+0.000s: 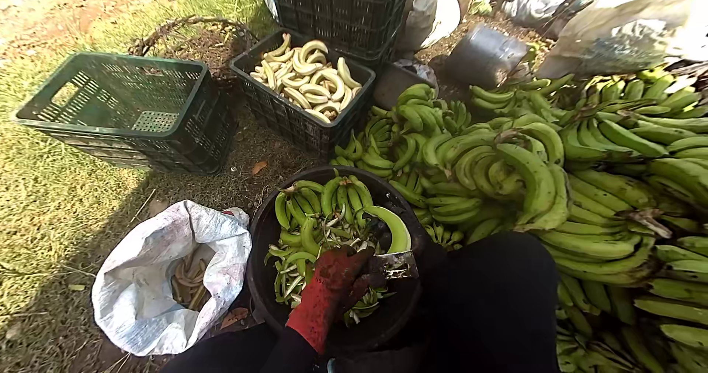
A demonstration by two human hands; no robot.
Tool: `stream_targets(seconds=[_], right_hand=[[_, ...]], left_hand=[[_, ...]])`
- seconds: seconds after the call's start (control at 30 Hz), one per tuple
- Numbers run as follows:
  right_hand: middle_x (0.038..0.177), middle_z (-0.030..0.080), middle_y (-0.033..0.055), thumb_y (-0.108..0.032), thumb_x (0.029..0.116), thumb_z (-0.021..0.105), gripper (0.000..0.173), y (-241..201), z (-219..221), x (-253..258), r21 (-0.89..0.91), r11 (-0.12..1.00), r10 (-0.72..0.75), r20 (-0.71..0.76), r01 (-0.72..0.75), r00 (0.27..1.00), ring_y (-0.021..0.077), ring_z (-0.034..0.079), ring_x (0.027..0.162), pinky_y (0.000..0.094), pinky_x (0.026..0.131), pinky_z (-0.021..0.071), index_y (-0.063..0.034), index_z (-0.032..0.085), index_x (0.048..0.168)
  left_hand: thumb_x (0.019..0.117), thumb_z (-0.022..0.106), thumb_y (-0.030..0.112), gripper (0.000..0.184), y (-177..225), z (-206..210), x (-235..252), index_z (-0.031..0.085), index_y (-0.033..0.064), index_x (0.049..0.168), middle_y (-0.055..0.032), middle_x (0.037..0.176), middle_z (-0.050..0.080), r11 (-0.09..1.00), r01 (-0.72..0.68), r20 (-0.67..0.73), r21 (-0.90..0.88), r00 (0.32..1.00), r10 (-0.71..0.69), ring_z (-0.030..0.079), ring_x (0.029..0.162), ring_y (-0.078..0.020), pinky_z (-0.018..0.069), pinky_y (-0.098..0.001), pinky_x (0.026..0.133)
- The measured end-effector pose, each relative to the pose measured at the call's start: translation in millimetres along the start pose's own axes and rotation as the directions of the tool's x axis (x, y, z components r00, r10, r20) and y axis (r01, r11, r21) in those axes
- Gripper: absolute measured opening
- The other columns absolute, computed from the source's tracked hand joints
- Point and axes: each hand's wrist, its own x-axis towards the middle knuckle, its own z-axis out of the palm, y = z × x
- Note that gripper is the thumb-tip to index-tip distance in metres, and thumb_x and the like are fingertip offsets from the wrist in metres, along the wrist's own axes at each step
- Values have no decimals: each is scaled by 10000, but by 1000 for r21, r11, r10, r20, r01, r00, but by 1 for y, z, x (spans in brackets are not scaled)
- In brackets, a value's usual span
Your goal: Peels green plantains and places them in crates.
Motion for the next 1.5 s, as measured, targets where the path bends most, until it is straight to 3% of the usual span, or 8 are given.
stream_targets(seconds=[0.37, 0.6, 0.7, 0.8, 0.93, 1.03, 1.33, 1.5], right_hand=[[769, 657, 68, -359, 1125, 209, 503, 19, 36, -9, -238, 970, -69, -95, 45, 993, 116, 632, 594, 245, 547, 561, -50, 606, 1109], [1357, 614, 147, -160, 1094, 316, 431, 63, 34, -17, -764, 529, -526, 47, 370, 849, 124, 589, 1226, 288, 1079, 467, 55, 545, 1390], [1214, 684, 67, -277, 1082, 317, 475, 63, 36, -28, -628, 727, -333, 30, 277, 942, 95, 661, 1009, 272, 883, 562, -38, 571, 1405], [861, 667, 76, -388, 1072, 254, 492, 52, 29, -27, -311, 935, -176, 2, 167, 984, 149, 640, 631, 294, 551, 571, -82, 555, 1314], [816, 697, 87, -286, 1123, 234, 427, 22, 39, -26, -251, 944, -256, -149, 213, 955, 143, 669, 621, 274, 544, 574, -41, 579, 1177], [874, 687, 96, -432, 1107, 143, 577, 4, 20, -14, -223, 974, -52, -35, 43, 998, 143, 654, 623, 255, 511, 548, -70, 549, 1302], [1042, 680, 63, -233, 1120, 283, 417, 55, 32, -19, -483, 838, -318, -55, 254, 947, 97, 657, 847, 262, 778, 577, -20, 542, 1369], [858, 670, 36, -299, 1123, 227, 484, 33, 43, -38, -440, 863, -287, -24, 247, 958, 77, 617, 646, 209, 579, 544, -43, 591, 1316]], left_hand=[[942, 596, 584, 513, -3, 0, 1, 710, 221, 1285, -159, 1052, 713, 993, 49, -140, 104, 990, -34, 697, 959, -348, 565, -555, 834], [1034, 533, 371, 453, -1, -4, 14, 623, 75, 1365, -192, 1221, 665, 846, 490, -214, -210, 821, -529, 658, 1127, -332, 541, -504, 980], [1084, 372, 536, 535, -11, -5, 15, 615, 117, 1312, -103, 1116, 671, 606, 504, -89, -615, 719, -689, 693, 918, -188, 619, -417, 769], [1076, 410, 522, 495, -12, -1, 5, 639, 130, 1273, -67, 1048, 678, 635, 428, -64, -643, 796, -601, 689, 836, -165, 619, -395, 719], [1069, 505, 422, 425, -4, -4, -13, 676, 101, 1288, -96, 1203, 694, 884, 171, 3, -434, 982, -189, 656, 1129, -182, 535, -402, 1015], [1014, 576, 426, 419, -1, -5, -13, 688, 146, 1304, -129, 1112, 710, 977, 32, 49, -212, 999, -22, 673, 1061, -289, 536, -498, 970], [977, 619, 376, 442, -16, -9, 7, 676, 80, 1300, -207, 1139, 685, 910, 400, -318, -108, 853, -413, 676, 1046, -371, 552, -547, 918], [1038, 538, 400, 435, -22, -14, 10, 647, 94, 1327, -161, 1240, 667, 829, 511, -148, -228, 823, -548, 631, 1186, -302, 499, -495, 1045]])
